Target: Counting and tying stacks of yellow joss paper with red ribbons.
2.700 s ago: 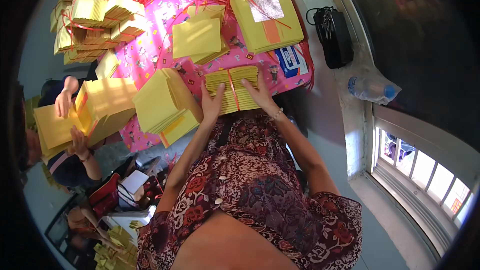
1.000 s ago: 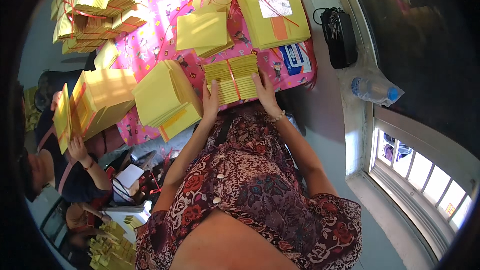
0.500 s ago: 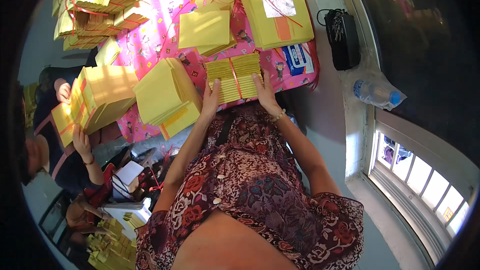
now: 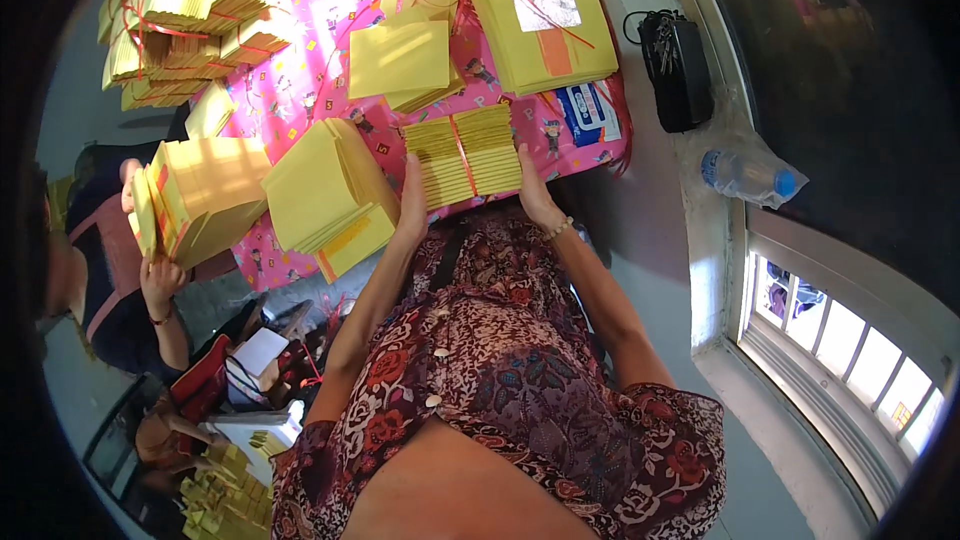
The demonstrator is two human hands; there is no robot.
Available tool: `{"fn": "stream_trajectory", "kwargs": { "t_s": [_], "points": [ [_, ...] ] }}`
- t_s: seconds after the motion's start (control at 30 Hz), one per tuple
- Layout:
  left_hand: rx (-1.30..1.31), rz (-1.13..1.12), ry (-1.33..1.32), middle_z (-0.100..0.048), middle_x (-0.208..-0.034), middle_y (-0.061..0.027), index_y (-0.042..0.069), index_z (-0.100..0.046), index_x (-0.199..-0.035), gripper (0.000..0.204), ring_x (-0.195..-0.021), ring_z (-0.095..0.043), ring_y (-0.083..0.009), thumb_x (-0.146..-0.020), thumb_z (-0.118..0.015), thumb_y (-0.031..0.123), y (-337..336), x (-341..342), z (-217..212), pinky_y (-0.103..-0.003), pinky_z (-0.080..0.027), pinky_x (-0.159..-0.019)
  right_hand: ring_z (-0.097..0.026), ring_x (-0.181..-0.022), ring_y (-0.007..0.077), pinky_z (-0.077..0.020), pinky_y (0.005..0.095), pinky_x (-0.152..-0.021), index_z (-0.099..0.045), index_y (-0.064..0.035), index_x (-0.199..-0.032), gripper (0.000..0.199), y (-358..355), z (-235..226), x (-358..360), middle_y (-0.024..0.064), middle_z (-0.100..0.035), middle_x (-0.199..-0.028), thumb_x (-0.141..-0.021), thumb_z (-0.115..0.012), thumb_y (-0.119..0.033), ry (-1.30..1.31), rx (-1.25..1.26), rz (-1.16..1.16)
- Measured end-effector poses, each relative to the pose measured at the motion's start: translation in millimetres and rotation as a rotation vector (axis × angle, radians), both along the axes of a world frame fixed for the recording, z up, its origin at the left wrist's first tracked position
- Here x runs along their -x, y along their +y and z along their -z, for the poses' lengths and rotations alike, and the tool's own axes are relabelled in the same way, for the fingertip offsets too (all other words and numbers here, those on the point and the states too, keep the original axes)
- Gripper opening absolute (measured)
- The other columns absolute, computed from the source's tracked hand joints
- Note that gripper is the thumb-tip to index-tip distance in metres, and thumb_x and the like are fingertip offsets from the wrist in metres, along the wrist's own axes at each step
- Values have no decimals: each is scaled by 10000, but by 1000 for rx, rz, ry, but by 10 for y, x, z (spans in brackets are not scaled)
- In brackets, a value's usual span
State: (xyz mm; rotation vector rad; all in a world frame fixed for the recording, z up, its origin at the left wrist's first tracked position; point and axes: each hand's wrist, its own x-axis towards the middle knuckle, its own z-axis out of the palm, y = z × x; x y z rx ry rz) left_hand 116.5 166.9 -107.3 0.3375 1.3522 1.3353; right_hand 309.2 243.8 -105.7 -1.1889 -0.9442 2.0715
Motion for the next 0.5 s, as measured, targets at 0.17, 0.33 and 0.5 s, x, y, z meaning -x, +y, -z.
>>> {"fn": "stream_trajectory", "kwargs": {
  "t_s": [0.17, 0.33, 0.5],
  "points": [
    [15, 3, -132, -384, -1417, -124, 4, -258, -1437, 713, -1284, -373, -211, -979, -271, 550, 13, 42, 61, -311, -262, -1075, -425, -1249, 178, -272, 291, -1075, -400, 26, -1363, 705, -18, 53, 0, 116, -481, -1345, -993, -182, -533, -60, -75, -50],
    [-11, -31, -144, -392, -1418, -101, 12, -273, -1433, 790, -1293, -370, -213, -947, -204, 631, 7, 82, 42, -326, -248, -1084, -422, -1252, 182, -268, 293, -1077, -388, 26, -1371, 718, 111, -41, -50, 130, -477, -1345, -989, -181, -545, -120, -70, -154],
    [7, 11, -119, -274, -1493, -110, 22, -188, -1466, 838, -1372, -248, -222, -927, -180, 663, 29, 121, 130, -337, -181, -1116, -403, -1268, 186, -264, 292, -1078, -371, 28, -1378, 734, 157, -169, 11, 130, -446, -1372, -981, -190, -563, -195, -109, -172]
  ]
}}
